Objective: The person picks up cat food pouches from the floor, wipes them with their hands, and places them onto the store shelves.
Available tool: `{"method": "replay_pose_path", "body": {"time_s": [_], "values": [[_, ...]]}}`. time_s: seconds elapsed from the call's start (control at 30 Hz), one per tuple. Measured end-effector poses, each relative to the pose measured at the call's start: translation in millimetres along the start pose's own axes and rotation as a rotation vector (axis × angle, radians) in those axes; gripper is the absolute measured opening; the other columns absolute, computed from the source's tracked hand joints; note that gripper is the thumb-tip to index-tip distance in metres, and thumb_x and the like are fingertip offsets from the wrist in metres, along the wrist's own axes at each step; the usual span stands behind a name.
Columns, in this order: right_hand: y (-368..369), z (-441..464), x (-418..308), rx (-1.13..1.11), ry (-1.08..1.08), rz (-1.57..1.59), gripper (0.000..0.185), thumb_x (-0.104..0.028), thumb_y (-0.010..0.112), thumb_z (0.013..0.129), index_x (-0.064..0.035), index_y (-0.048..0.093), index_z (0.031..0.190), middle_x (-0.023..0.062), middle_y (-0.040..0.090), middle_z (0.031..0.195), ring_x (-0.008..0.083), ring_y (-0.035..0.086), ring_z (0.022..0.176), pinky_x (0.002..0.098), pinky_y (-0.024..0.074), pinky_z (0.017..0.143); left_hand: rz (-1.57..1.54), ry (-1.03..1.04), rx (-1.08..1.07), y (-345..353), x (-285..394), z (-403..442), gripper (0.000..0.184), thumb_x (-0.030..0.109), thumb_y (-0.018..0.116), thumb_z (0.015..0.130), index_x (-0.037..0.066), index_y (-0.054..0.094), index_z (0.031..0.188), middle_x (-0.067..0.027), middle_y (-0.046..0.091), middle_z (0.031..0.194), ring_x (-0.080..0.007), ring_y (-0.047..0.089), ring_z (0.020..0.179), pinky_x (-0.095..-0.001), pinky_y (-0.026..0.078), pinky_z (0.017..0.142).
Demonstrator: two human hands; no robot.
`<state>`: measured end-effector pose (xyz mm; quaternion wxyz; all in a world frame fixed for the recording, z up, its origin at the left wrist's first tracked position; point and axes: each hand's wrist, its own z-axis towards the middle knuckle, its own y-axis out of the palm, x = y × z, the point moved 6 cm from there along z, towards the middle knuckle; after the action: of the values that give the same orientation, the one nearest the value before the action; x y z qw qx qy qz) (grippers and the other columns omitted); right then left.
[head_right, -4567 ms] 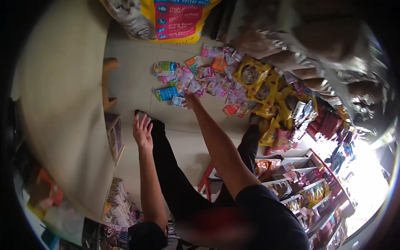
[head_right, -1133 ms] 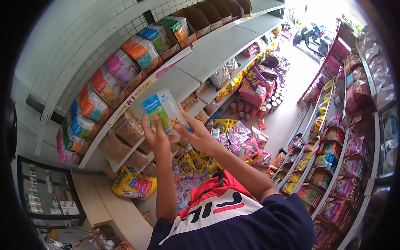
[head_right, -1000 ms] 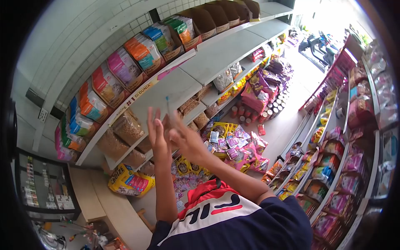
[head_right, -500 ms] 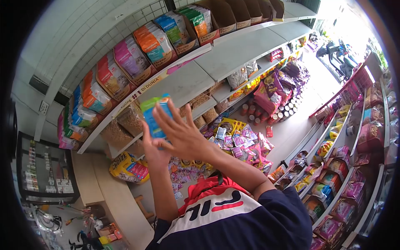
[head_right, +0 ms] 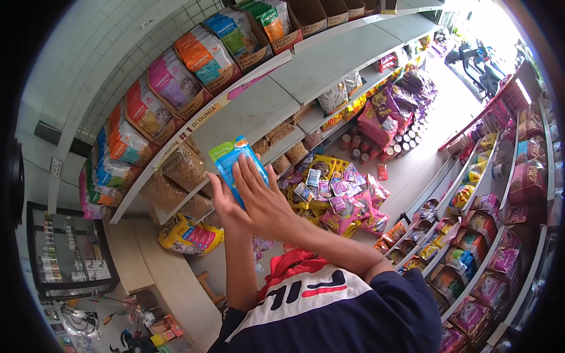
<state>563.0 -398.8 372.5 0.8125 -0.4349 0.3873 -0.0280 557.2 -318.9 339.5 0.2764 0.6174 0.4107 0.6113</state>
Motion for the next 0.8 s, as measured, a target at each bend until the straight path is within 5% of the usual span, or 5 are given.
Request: {"method": "replay_pose_path", "body": {"time_s": [0.27, 0.37, 0.57, 0.7, 0.8], "values": [[-12.3, 31.3, 13.3, 0.064, 0.129, 0.647, 0.078, -0.049, 0.036, 0.103, 0.0065, 0.013, 0.152, 0.0313, 0.019, 0.155, 0.0368, 0.019, 0.147, 0.0471, 0.0179, 0.117, 0.374, 0.166, 0.052, -8.4, -6.3, -1.3, 0.074, 0.06, 0.029, 0.101, 0.012, 0.016, 0.156, -0.0091, 0.018, 0.162, -0.0325, 0.023, 0.146, -0.0423, 0.015, 0.12], [2.0, 14.3, 8.9, 0.064, 0.194, 0.785, 0.074, -0.045, 0.041, 0.103, 0.0061, 0.018, 0.151, 0.0301, 0.032, 0.149, 0.0338, 0.031, 0.141, 0.0423, 0.0267, 0.114, 1.454, 0.429, 0.029, -2.7, 11.3, 7.4, 0.076, 0.057, 0.034, 0.102, 0.009, 0.011, 0.157, -0.0111, 0.009, 0.163, -0.0306, 0.012, 0.15, -0.0415, 0.014, 0.119], [-10.4, 17.4, 43.3, 0.029, 0.433, 1.05, 0.054, -0.028, 0.061, 0.098, 0.0086, 0.047, 0.135, 0.0189, 0.066, 0.11, 0.0179, 0.063, 0.104, 0.0311, 0.0485, 0.09, 1.184, 0.367, -0.001, -6.2, 16.4, 13.8, 0.072, 0.037, 0.049, 0.102, 0.011, 0.011, 0.157, -0.0178, 0.014, 0.161, -0.0275, 0.019, 0.147, -0.0374, 0.023, 0.116], [-51.5, 37.5, 72.9, 0.004, 0.417, 0.848, 0.036, -0.019, 0.065, 0.094, 0.0068, 0.06, 0.119, 0.0126, 0.069, 0.094, 0.0133, 0.065, 0.085, 0.0266, 0.0501, 0.075, 0.89, 0.29, -0.132, 19.5, 23.9, 27.0, 0.067, 0.026, 0.058, 0.099, 0.01, 0.023, 0.153, -0.0206, 0.021, 0.157, -0.0236, 0.028, 0.142, -0.0344, 0.03, 0.111], [-125.9, 60.7, 52.0, 0.336, -0.16, 0.417, 0.02, -0.011, 0.063, 0.093, 0.0029, 0.064, 0.107, 0.0104, 0.069, 0.089, 0.0119, 0.066, 0.076, 0.0229, 0.0499, 0.066, 0.746, 0.146, -0.212, 37.5, 37.1, 45.6, 0.063, 0.02, 0.064, 0.096, 0.009, 0.033, 0.149, -0.0201, 0.026, 0.155, -0.0211, 0.032, 0.138, -0.0319, 0.034, 0.108]]}}
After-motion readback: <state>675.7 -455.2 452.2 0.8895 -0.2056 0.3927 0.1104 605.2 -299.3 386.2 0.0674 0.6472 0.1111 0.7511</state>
